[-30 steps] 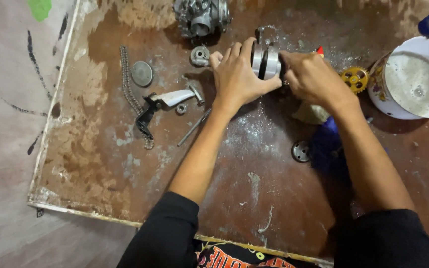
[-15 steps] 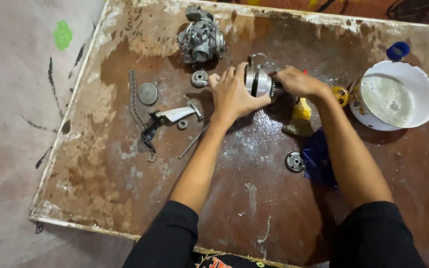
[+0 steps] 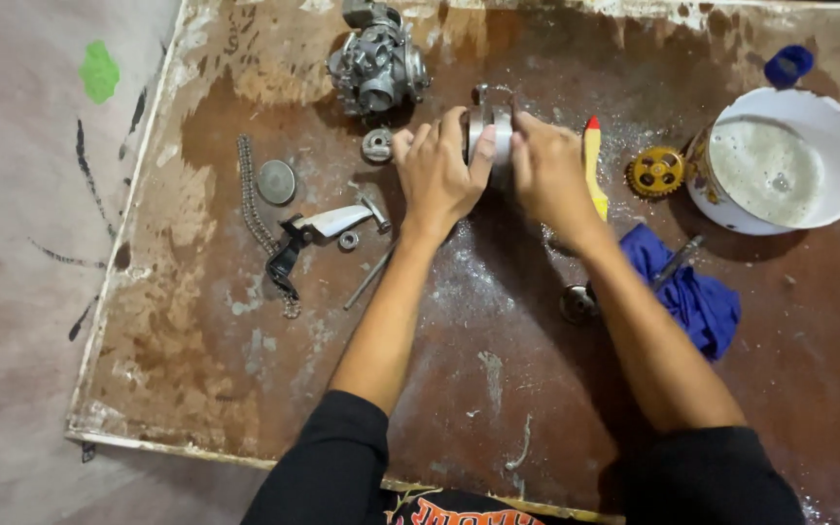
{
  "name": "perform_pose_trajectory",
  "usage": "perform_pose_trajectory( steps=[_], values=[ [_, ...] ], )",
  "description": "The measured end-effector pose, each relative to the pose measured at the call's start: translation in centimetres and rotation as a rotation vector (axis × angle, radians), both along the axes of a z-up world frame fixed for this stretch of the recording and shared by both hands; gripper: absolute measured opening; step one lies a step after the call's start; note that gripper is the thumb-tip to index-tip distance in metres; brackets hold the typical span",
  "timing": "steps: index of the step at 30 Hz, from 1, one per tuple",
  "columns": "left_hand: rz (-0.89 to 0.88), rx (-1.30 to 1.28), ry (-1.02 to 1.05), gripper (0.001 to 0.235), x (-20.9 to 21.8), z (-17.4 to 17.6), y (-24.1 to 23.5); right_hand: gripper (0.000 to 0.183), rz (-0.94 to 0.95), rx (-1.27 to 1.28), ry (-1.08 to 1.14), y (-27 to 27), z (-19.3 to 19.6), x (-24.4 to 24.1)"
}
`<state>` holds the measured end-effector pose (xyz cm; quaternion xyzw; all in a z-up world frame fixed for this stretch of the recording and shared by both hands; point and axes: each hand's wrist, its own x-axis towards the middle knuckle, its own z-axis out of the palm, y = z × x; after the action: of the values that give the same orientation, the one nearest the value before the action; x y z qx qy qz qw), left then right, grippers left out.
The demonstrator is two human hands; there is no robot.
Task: Clean a motorcycle crankshaft and other engine components using a brush and a rag at a workbench.
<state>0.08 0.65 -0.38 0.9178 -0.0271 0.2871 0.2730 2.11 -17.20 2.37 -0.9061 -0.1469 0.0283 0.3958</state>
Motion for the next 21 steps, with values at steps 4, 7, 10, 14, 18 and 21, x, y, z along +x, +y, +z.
perform_pose_trajectory(
  steps=[4,7,10,14,18,21],
  values=[
    [0.029,0.01,-0.09,0.072,0.0,-0.1,-0.2,0.037,0.106,-0.151,-0.659,-0.8,1.2,-6.0],
    [0.018,-0.002,0.081,0.072,0.3,0.5,-0.2,0.032,0.182,-0.403,-0.782,-2.8,0.9,-8.1],
    [0.022,0.006,0.049,0.072,0.0,0.6,-0.1,0.031,0.391,-0.531,-0.499,-5.3,1.1,-9.1],
    [0.011,0.006,0.056,0.072,0.2,0.2,-0.1,0.036,0.12,-0.384,-0.487,-8.6,1.7,-7.4],
    [0.005,-0.001,0.079,0.067,0.1,0.7,0.1,0.028,-0.096,-0.313,-0.716,-9.4,4.0,-4.2],
    [0.028,0.049,0.002,0.067,0.1,0.4,-0.2,0.03,-0.003,-0.26,-0.792,-8.5,3.5,-2.2]
  ],
)
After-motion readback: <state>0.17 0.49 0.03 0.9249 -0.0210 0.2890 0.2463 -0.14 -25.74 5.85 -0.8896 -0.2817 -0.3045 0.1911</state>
